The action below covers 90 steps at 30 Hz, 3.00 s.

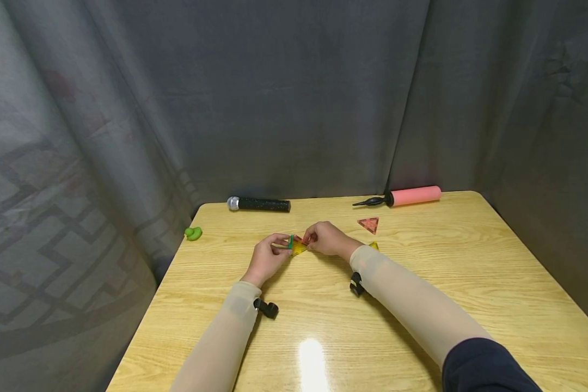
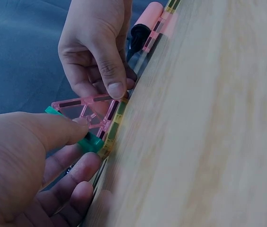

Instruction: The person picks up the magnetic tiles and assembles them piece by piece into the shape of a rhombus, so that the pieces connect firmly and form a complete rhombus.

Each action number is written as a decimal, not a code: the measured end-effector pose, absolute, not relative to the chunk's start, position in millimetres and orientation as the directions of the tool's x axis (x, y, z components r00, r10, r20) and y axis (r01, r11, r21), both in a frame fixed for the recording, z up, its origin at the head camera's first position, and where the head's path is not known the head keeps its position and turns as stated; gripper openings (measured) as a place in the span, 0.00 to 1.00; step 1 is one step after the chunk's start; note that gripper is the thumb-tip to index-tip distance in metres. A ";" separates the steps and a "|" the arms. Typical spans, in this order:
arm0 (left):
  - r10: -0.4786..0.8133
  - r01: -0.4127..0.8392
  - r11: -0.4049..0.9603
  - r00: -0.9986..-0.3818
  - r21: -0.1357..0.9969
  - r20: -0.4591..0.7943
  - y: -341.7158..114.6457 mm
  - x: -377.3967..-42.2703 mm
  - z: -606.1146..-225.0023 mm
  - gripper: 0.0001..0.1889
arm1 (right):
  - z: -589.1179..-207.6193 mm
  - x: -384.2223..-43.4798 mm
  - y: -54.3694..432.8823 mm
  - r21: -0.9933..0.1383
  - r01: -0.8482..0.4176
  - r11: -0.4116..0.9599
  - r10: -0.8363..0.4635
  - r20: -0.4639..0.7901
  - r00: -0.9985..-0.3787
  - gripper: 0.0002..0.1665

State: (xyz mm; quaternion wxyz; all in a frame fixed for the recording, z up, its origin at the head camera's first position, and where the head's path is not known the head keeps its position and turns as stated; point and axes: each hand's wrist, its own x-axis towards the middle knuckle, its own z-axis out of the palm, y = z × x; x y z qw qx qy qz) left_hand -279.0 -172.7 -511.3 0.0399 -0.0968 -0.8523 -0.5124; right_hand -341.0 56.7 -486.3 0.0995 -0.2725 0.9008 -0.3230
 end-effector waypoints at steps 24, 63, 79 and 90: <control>0.170 0.231 0.513 -0.971 0.827 0.166 -171.4 -278.6 -510.7 0.24 | -479.8 -335.9 59.9 -0.650 -0.417 0.635 -0.567 -0.027 -0.823 0.09; 0.166 0.233 0.487 -0.971 0.842 0.173 -173.4 -276.5 -509.9 0.22 | -478.4 -291.9 153.4 -0.783 -0.303 0.543 -0.372 0.100 -0.923 0.17; 0.142 0.199 0.487 -0.979 0.850 0.148 -174.2 -276.3 -510.8 0.22 | -489.2 -305.3 203.5 -0.745 -0.212 0.632 -0.320 -0.002 -0.947 0.26; 0.147 0.209 0.483 -0.977 0.850 0.157 -174.7 -276.6 -510.7 0.22 | -492.9 -303.7 227.6 -0.730 -0.215 0.649 -0.347 -0.033 -0.937 0.29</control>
